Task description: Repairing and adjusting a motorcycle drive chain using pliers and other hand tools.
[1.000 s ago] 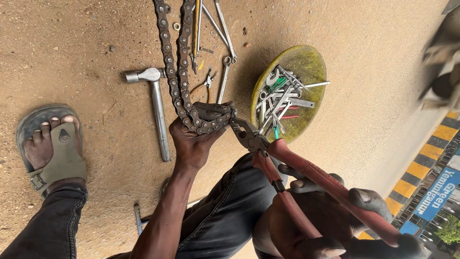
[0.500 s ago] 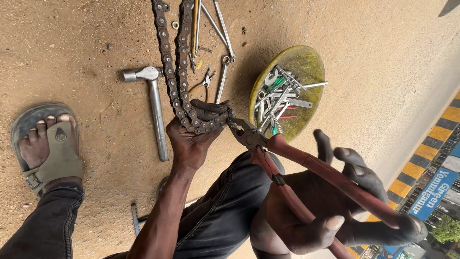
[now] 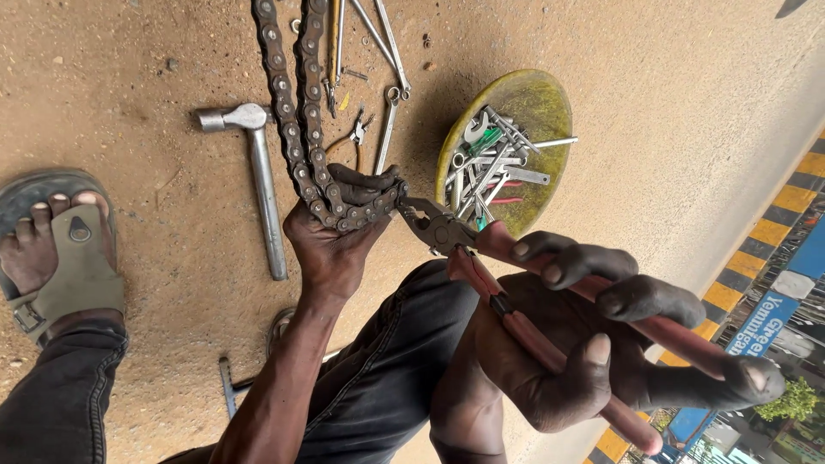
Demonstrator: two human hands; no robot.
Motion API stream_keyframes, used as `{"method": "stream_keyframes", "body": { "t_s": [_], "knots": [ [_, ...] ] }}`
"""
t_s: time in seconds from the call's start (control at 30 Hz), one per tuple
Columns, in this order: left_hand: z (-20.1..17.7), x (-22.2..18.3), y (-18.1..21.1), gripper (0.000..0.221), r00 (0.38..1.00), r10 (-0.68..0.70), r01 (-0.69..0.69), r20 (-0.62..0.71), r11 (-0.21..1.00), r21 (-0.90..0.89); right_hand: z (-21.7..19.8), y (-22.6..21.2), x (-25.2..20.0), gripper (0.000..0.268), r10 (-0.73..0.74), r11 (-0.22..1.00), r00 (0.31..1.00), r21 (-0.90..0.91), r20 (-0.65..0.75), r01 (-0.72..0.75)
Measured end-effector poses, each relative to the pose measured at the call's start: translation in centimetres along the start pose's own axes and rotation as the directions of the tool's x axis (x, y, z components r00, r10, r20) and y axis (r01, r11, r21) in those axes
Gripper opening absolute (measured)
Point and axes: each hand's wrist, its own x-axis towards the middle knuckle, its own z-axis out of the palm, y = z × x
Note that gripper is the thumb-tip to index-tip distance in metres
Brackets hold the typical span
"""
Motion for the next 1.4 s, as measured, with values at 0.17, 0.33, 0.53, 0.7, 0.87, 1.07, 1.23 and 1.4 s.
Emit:
{"method": "stream_keyframes", "body": {
  "t_s": [0.17,0.33,0.53,0.7,0.87,1.07,1.23,1.4],
  "knots": [
    [0.1,0.0,-0.8,0.027,0.999,0.032,-0.032,-0.006,0.998,0.062,0.5,0.6,0.7,0.034,-0.079,0.997,0.997,-0.016,-0.014,0.079],
    [0.8,0.0,-0.8,0.027,0.999,0.042,-0.041,-0.021,0.998,0.044,1.9,1.1,1.8,0.064,-0.269,0.962,0.963,-0.063,-0.025,0.267],
    [0.9,-0.2,-2.6,0.033,0.997,0.039,-0.034,-0.060,0.997,0.074,1.2,1.2,2.2,0.075,-0.320,0.947,0.945,0.002,-0.064,0.321],
    [0.7,-0.2,-2.7,0.038,0.994,0.015,-0.012,-0.104,0.999,0.031,2.2,0.4,2.1,0.075,-0.245,0.970,0.956,-0.047,-0.159,0.240],
    [0.9,0.0,-2.5,0.034,0.994,0.068,-0.061,-0.090,0.995,0.078,0.7,1.4,0.9,0.054,-0.297,0.954,0.952,0.019,-0.079,0.299],
    [0.4,0.3,-2.9,0.031,0.995,0.011,0.001,-0.098,0.993,0.116,-1.4,0.9,1.9,0.039,-0.349,0.914,0.937,0.225,0.007,0.338],
    [-0.3,0.6,-2.9,0.037,0.993,0.076,-0.067,-0.090,0.993,0.099,-4.6,-0.8,3.0,0.032,-0.338,0.940,0.933,-0.082,-0.123,0.330],
    [-1.2,0.9,-2.5,0.037,0.988,-0.007,0.003,-0.157,1.000,-0.022,-7.3,-1.8,4.1,0.052,-0.409,0.838,0.907,-0.434,-0.101,0.330]
  ]
}}
